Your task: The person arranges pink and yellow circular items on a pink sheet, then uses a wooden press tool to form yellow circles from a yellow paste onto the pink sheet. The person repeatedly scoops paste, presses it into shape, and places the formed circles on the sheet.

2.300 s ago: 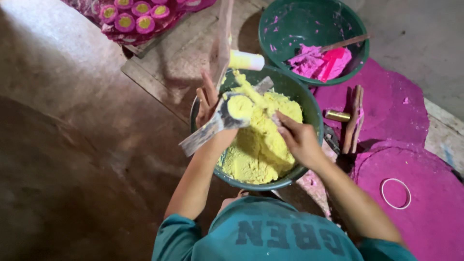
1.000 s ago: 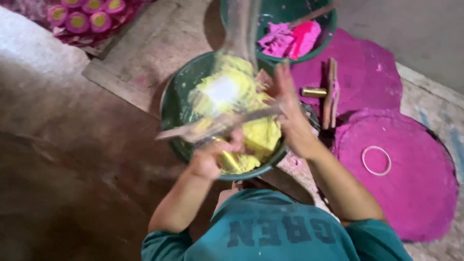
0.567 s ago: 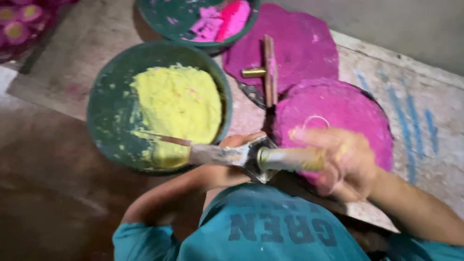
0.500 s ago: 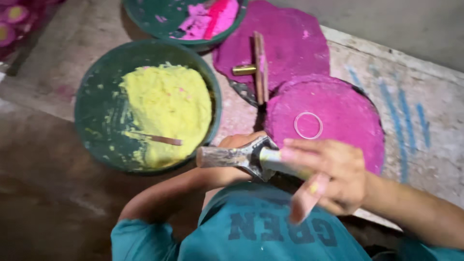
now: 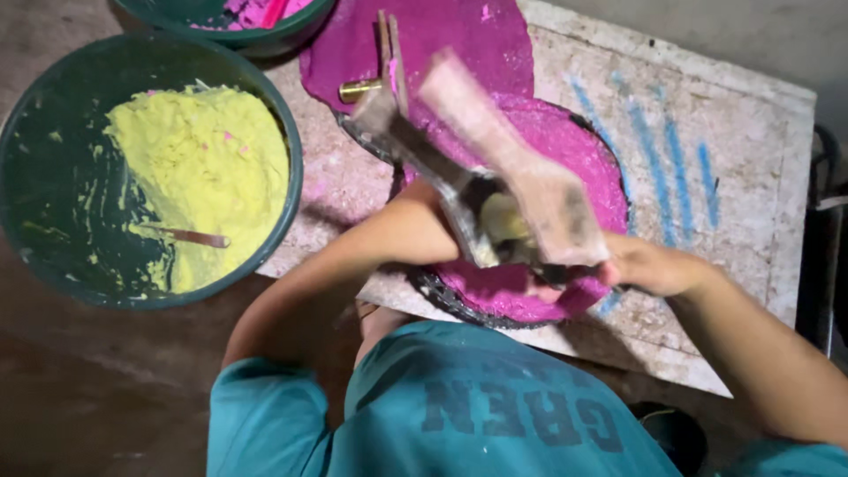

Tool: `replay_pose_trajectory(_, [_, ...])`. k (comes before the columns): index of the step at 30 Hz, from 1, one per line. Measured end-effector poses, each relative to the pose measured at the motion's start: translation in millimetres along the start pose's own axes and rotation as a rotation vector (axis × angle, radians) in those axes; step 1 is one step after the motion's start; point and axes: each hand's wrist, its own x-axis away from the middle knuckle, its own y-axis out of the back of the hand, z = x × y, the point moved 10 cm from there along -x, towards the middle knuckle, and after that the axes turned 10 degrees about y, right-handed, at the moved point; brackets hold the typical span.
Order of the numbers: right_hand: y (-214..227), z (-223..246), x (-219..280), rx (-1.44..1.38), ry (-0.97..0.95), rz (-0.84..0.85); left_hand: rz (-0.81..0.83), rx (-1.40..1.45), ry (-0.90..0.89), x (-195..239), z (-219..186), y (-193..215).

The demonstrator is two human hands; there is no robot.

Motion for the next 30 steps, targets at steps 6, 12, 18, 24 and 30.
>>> replay_pose_trajectory(6, [24,-58,57,-0.046,-0.019,-0.372,-0.117,0.065,0.107,-58,75,17])
replay_pose_trajectory(12, [18,-55,71,-0.228,0.116,-0.582,-0.257,-0.525,0.300,-99,184,-22])
replay_pose_trajectory(18, [19,-66,87,-0.307,0.017,-0.708,-0.101,-0.518,0.342,-63,188,-27])
replay_pose_trajectory(24, [-20,-80,52,-0.461,-0.080,-0.337,0.007,0.931,0.130,-64,134,0])
replay_pose_trajectory(30, [-33,-87,37,-0.556,-0.675,-0.150,0.470,1.671,-0.574,-68,58,21])
